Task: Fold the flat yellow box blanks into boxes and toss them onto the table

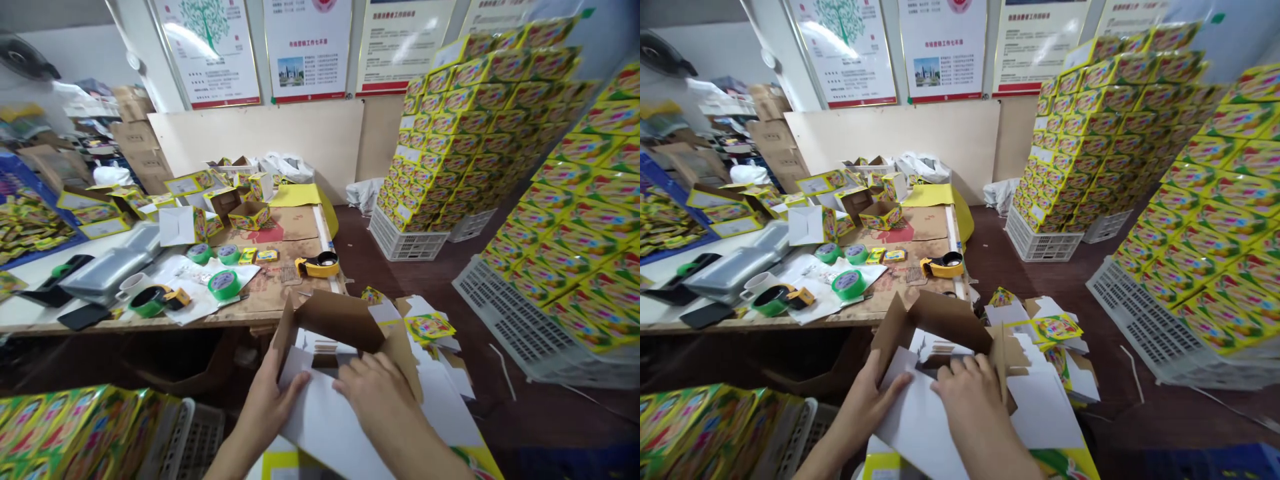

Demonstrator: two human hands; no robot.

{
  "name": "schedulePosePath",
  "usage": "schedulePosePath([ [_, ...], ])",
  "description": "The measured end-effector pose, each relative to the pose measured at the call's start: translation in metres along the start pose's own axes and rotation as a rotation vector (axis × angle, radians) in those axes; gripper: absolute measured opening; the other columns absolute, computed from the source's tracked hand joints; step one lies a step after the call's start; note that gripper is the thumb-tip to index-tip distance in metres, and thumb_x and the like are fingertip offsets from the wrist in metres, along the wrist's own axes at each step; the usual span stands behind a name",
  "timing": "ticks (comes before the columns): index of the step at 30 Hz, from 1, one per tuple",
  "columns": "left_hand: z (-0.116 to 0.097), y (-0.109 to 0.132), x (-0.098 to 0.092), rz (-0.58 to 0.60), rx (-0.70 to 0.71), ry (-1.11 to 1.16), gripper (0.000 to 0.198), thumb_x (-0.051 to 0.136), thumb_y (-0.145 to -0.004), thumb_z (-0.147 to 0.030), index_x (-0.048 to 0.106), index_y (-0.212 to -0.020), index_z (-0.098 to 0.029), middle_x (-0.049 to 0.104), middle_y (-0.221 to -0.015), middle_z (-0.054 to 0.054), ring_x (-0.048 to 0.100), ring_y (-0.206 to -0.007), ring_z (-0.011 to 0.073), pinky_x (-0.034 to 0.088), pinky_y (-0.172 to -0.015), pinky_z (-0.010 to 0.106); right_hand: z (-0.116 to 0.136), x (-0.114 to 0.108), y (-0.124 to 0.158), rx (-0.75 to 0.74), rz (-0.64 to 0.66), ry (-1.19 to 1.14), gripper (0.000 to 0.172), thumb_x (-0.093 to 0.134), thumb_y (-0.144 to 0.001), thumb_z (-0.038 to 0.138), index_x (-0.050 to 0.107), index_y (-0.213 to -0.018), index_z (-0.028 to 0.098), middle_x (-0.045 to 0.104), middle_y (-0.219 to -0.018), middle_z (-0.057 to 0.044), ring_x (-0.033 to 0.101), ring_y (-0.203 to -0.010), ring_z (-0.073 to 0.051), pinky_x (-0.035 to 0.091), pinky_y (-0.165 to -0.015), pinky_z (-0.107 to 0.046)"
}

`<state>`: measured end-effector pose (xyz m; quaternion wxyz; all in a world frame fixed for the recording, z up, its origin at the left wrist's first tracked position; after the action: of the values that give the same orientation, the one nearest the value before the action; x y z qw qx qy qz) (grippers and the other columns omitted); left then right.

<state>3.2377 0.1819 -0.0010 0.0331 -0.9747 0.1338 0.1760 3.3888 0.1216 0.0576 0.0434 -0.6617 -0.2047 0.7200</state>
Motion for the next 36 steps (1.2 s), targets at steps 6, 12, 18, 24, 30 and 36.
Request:
schedulePosePath([
  [6, 0.018, -0.001, -0.002, 0.109, -0.009, -0.26, 0.054, 0.05, -0.084, -0.03, 0.043, -0.134, -0.011, 0.053, -0.13, 0.019, 0.049, -0.12, 0.0349, 0.038, -0.103, 0.046, -0.041, -0.096, 0.035, 0.053, -0.396, 0.063, 0.037, 0.049, -0.089, 0.028, 0.052, -0.126, 0.024, 0.062, -0.12, -0.007, 0.057, -0.108, -0.026, 0.035, -0.098, -0.046],
  [12, -0.036, 0.014, 0.048, 0.449, 0.506, -0.452, 0.075, 0.044, -0.086, -0.014, 0.005, -0.148, -0.033, 0.009, -0.156, -0.001, 0.008, -0.144, 0.0238, 0.01, -0.117, 0.049, -0.009, -0.028, 0.055, -0.079, -0.101, -0.178, 0.064, 0.052, -0.086, 0.05, 0.039, -0.14, 0.018, 0.061, -0.123, -0.011, 0.063, -0.103, -0.025, 0.054, -0.08, -0.034],
  [18, -0.061, 0.023, 0.062, 0.647, 0.539, -0.506, 0.062, 0.05, -0.084, -0.055, 0.034, -0.141, -0.036, 0.015, -0.154, 0.003, 0.01, -0.142, 0.0316, -0.002, -0.114, 0.057, -0.052, -0.057, 0.043, 0.283, -0.382, -0.438, 0.023, 0.046, -0.091, 0.027, 0.062, -0.108, 0.024, 0.068, -0.104, -0.004, 0.062, -0.1, -0.018, 0.048, -0.09, -0.032],
  [24, -0.059, 0.02, 0.047, 0.5, 0.499, -0.278, 0.034, 0.055, -0.086, -0.037, 0.061, -0.119, -0.03, 0.059, -0.127, 0.007, 0.045, -0.126, 0.0293, 0.014, -0.115, 0.051, -0.086, -0.02, 0.002, 0.36, 0.06, -0.729, 0.044, 0.034, -0.093, 0.046, 0.061, -0.068, 0.021, 0.061, -0.113, -0.007, 0.054, -0.111, -0.024, 0.042, -0.094, -0.044],
  [30, 0.024, 0.001, -0.001, -0.117, -0.098, 0.216, 0.023, 0.056, -0.084, -0.04, 0.058, -0.091, -0.018, 0.062, -0.099, 0.008, 0.058, -0.094, 0.0226, 0.045, -0.082, 0.031, -0.069, 0.019, 0.005, 0.305, 0.124, -0.117, 0.03, 0.073, -0.07, 0.034, 0.049, -0.084, 0.021, 0.055, -0.088, -0.002, 0.051, -0.086, -0.023, 0.037, -0.077, -0.038],
  [36, 0.042, 0.007, 0.038, 0.107, -0.493, 0.667, 0.049, 0.061, -0.077, -0.048, 0.053, -0.116, -0.018, 0.067, -0.107, 0.007, 0.063, -0.096, 0.0249, 0.047, -0.071, 0.027, -0.063, 0.011, 0.009, 0.314, 0.104, -0.1, 0.041, 0.075, -0.068, 0.045, 0.047, -0.087, 0.021, 0.054, -0.092, -0.001, 0.049, -0.091, -0.023, 0.035, -0.08, -0.038],
])
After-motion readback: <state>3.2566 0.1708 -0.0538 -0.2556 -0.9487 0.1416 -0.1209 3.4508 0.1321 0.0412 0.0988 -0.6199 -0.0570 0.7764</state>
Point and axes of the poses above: each hand's wrist, its own y-axis away from the middle knuckle, its own x-axis out of the palm, z = x × y, the point moved 8 cm from there along -y, towards the middle knuckle
